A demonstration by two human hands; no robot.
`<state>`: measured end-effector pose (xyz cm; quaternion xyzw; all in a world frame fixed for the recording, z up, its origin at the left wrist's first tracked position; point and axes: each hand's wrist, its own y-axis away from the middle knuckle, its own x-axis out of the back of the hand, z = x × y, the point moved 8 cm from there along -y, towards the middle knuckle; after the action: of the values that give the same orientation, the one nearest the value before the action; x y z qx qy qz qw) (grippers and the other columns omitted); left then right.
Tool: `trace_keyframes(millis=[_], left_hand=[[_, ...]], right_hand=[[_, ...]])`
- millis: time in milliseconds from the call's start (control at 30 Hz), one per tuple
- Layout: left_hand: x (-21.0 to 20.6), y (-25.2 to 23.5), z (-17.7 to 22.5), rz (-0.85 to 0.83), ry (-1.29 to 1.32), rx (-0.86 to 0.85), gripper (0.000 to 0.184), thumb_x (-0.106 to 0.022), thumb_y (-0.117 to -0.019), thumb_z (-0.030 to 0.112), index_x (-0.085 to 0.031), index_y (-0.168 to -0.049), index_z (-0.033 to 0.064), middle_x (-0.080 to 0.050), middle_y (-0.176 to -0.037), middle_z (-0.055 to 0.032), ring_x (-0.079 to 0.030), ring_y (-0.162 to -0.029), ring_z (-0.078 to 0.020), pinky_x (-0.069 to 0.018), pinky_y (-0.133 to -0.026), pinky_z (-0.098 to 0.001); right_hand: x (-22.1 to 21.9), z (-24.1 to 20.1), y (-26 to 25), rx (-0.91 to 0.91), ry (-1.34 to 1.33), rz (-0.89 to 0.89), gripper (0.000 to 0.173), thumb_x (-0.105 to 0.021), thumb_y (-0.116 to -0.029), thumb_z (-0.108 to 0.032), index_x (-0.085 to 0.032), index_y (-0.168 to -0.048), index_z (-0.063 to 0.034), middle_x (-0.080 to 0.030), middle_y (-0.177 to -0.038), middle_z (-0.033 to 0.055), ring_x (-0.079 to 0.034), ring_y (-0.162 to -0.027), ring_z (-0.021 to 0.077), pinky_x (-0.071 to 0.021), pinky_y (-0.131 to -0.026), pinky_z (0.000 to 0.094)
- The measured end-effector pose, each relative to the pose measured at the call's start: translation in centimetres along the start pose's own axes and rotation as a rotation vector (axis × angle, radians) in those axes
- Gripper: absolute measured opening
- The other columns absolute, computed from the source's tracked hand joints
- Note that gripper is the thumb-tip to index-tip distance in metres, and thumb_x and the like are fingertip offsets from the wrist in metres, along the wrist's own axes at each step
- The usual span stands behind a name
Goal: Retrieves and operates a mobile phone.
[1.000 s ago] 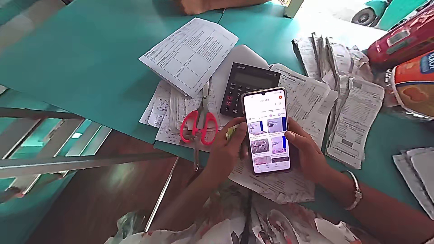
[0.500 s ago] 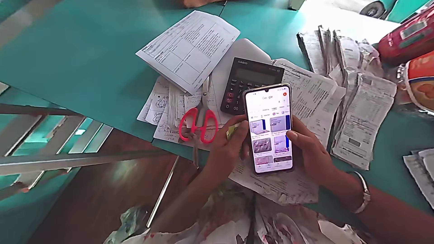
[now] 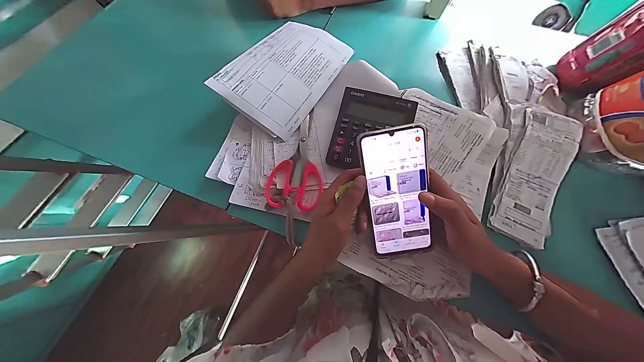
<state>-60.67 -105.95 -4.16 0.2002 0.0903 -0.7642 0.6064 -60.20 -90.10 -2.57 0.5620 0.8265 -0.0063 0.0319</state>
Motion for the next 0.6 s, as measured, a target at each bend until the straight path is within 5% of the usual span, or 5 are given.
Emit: trace_keyframes(millis=[600], left_hand=[[0.12,0.27,-0.09,0.023,0.039,0.006,0.027,-0.036,-0.1097,0.019,-0.06,-0.119,0.0136,-0.063,-0.075,0.0079,-0.056,-0.056,0.0032,-0.0502,-0.053,-0.0116]], right_hand=[[0.0,0.0,0.11,0.007,0.025,0.015,0.033,-0.041,-0.1085,-0.032,-0.046,-0.138,-0.0186,-0.067,-0.118,-0.0139,-0.064,-0.11,-0.0028,-0.0547,-0.097,0.0194]])
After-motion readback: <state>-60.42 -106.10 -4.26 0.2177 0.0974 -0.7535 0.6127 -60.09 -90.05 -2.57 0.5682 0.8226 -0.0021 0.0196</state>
